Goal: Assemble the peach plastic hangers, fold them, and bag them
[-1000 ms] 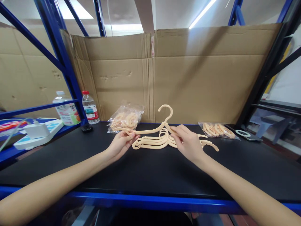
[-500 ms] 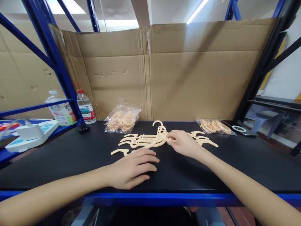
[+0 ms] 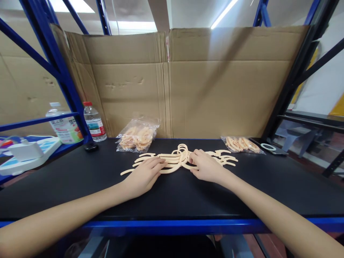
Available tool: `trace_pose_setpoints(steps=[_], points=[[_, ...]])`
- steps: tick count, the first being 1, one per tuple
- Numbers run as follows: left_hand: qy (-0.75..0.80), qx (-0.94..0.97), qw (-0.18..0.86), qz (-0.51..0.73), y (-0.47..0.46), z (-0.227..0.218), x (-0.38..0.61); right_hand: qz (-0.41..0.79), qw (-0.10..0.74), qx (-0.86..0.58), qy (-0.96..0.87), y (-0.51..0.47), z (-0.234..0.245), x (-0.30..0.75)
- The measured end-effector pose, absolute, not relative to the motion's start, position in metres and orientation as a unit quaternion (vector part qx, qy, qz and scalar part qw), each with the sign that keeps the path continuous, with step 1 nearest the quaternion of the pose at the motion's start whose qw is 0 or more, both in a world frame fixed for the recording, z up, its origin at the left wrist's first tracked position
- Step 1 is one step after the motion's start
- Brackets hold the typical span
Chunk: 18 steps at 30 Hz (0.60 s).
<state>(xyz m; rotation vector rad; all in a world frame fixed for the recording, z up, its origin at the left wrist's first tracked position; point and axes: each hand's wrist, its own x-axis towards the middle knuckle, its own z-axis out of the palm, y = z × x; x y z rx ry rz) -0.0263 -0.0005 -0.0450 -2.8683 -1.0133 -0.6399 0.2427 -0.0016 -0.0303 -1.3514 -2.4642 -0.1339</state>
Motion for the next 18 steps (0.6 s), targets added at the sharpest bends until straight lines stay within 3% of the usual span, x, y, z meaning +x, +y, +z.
trace_pose_setpoints(steps=[5,10,18], points=[[-0.348,-0.911,0.02,-0.222,0.005,-0.053,-0.025,-0.028,0.173,-0.495,-0.851,0.002,-0.043,0.242],[-0.405,-0.896,-0.044,-0.178,0.013,-0.053,-0.024,0.018,0.092,-0.566,-0.819,0.006,-0.051,0.237],[-0.399,-0.906,-0.051,-0.132,0.04,-0.054,-0.009,0.001,0.085,-0.582,-0.809,0.029,-0.055,0.249]])
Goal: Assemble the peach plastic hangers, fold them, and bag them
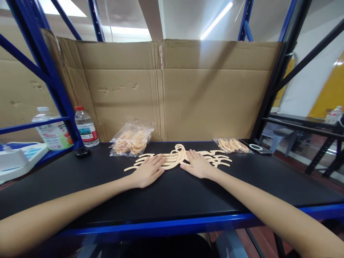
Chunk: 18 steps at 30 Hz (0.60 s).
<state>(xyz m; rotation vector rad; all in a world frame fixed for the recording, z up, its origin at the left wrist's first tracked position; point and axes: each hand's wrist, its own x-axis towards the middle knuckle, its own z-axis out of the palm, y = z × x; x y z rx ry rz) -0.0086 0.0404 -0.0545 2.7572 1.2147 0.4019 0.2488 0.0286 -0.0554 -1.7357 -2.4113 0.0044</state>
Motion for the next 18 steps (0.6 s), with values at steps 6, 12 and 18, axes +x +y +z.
trace_pose_setpoints(steps=[6,12,18], points=[[0.409,0.906,0.04,0.099,0.066,-0.053,0.006,-0.01,0.081,-0.594,-0.8,0.053,-0.06,0.256],[0.414,0.903,0.041,0.104,0.086,-0.054,0.001,-0.015,0.095,-0.596,-0.797,0.073,-0.064,0.252],[0.413,0.903,0.043,0.108,0.094,-0.054,-0.01,-0.012,0.106,-0.583,-0.805,0.082,-0.062,0.244]])
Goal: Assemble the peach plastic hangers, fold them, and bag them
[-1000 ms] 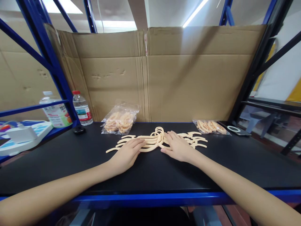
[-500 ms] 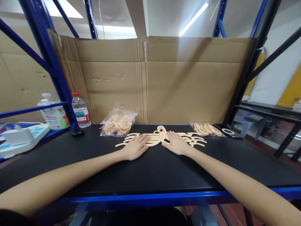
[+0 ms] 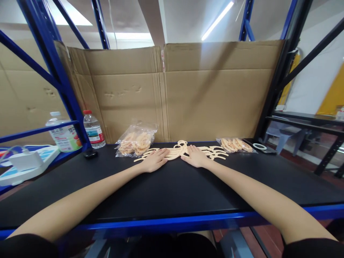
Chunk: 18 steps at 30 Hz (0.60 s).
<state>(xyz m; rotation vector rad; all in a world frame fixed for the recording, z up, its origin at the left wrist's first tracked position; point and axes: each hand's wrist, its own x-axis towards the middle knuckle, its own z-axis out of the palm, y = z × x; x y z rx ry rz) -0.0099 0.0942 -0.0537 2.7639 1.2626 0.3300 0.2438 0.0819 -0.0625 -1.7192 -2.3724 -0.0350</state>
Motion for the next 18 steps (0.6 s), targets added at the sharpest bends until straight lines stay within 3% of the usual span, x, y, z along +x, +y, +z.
trace_pose_setpoints(steps=[11,18], points=[[0.387,0.907,0.013,0.168,0.084,-0.049,-0.014,-0.018,0.124,-0.59,-0.798,0.077,-0.062,0.243],[0.332,0.914,-0.044,0.227,0.079,-0.047,-0.012,-0.039,0.198,-0.563,-0.802,0.076,-0.064,0.243]])
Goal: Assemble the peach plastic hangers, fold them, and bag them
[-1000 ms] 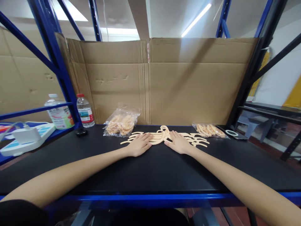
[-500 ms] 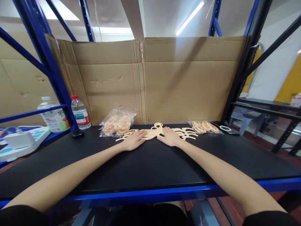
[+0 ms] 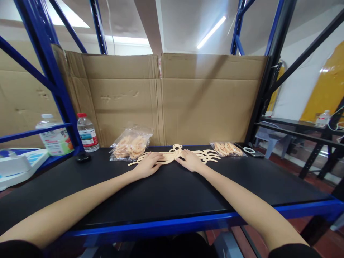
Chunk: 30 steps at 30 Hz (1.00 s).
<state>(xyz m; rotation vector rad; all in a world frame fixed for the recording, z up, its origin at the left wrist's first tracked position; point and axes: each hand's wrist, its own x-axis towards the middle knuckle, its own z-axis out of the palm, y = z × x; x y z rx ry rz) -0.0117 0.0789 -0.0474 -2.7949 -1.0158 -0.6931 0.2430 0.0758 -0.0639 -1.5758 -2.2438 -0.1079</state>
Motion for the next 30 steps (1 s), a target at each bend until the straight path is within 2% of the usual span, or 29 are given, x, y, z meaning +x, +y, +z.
trace_pose_setpoints(steps=[6,12,17,22,30], points=[[-0.313,-0.912,0.083,-0.253,0.077,-0.048,-0.009,-0.085,0.227,-0.525,-0.816,0.071,-0.057,0.241],[-0.294,-0.917,0.115,-0.245,0.075,-0.047,-0.01,-0.155,0.29,-0.499,-0.802,0.064,-0.028,0.26],[-0.304,-0.924,0.125,-0.196,0.059,-0.034,-0.013,-0.133,0.335,-0.515,-0.778,0.05,-0.007,0.293],[-0.316,-0.931,0.1,-0.153,0.037,-0.024,-0.029,-0.107,0.278,-0.524,-0.798,0.041,-0.02,0.326],[-0.368,-0.916,0.068,-0.144,0.024,-0.035,-0.045,-0.059,0.316,-0.511,-0.797,0.056,-0.058,0.336]])
